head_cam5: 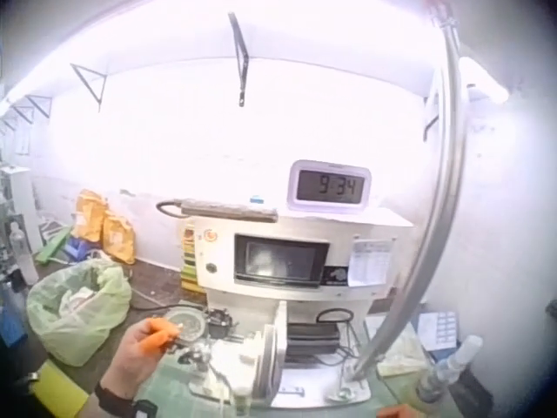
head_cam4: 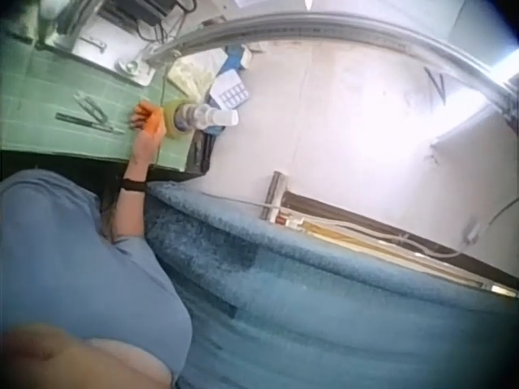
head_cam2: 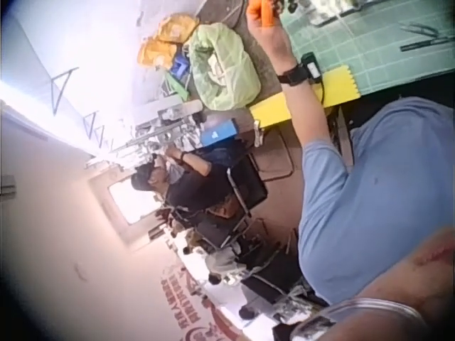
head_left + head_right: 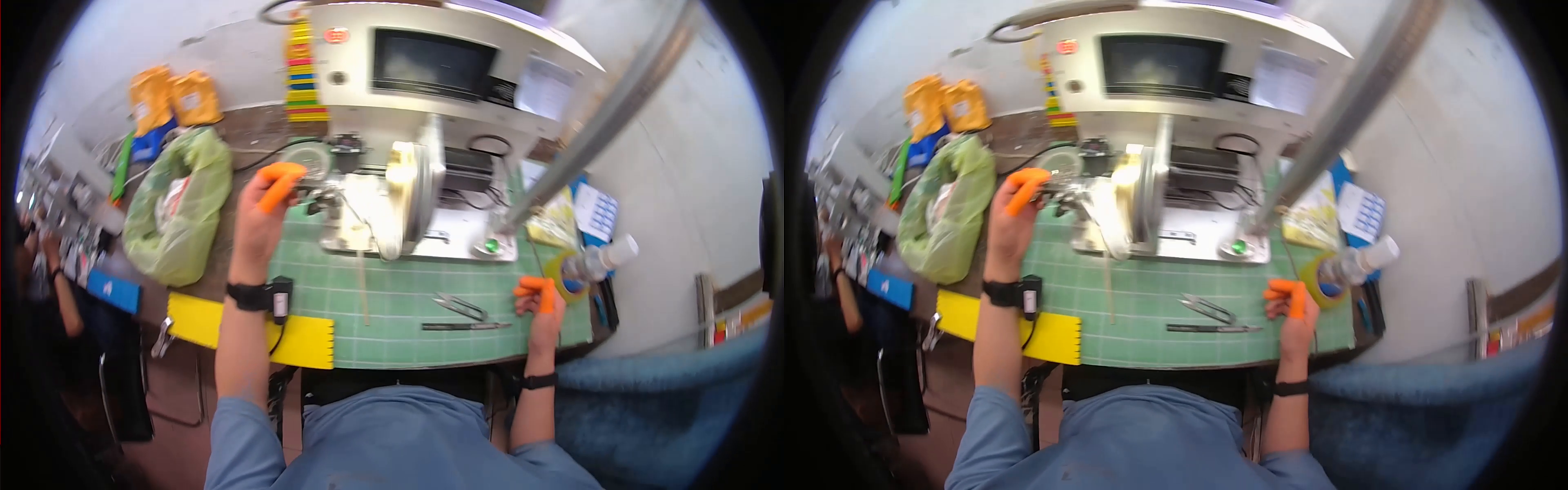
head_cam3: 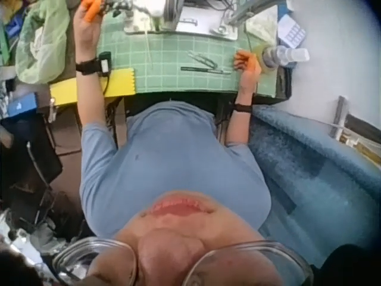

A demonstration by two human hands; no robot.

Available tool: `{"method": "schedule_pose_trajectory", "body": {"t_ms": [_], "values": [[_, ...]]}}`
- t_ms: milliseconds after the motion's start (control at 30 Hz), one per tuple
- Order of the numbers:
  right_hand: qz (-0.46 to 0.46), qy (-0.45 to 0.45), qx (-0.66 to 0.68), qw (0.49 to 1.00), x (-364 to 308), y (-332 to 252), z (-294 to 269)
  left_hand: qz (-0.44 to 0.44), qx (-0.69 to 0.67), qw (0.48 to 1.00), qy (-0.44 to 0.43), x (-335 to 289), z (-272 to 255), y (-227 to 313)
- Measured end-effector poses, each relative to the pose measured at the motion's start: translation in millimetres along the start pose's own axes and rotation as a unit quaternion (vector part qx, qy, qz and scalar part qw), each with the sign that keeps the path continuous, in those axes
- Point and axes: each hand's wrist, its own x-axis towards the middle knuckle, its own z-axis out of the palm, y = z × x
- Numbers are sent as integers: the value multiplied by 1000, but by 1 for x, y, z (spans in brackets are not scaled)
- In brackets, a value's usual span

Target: Assembling small components onto a rotating circular part using tweezers and glue at a workstation.

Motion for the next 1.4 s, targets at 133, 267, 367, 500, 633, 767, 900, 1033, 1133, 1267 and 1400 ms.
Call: {"method": "schedule_pose_trajectory", "body": {"t_ms": [133,267,367,500,633,767,900,1033,1133,1267,1400], "values": [[16,-23,-6,1000,4,1,-3,-14,-5,999,39,-2,7,-4],[15,14,-19,1000,-1,-4,-15,-12,0,1000,-12,8,24,-1],[6,23,-7,1000,0,0,-18,-7,-11,999,-29,14,21,-2],[2,39,-11,999,-1,-1,-11,-4,17,1000,0,9,20,-2],[4,-18,-3,1000,0,-1,-3,10,38,999,37,-6,5,4],[4,-22,1,1000,5,5,-11,-15,-3,1000,20,3,15,-3],[-17,8,-15,1000,-2,0,-19,0,-25,1000,-15,8,23,3],[5,-4,-5,1000,1,3,-14,-10,-1,1000,-1,8,21,-4],[-12,-19,-2,1000,-1,-3,-2,8,20,1000,14,0,14,5],[8,-30,3,1000,1,2,-2,-8,13,999,28,-3,11,0],[3,-6,-3,1000,-11,-5,-15,1,-1,1000,5,4,34,9]]}}
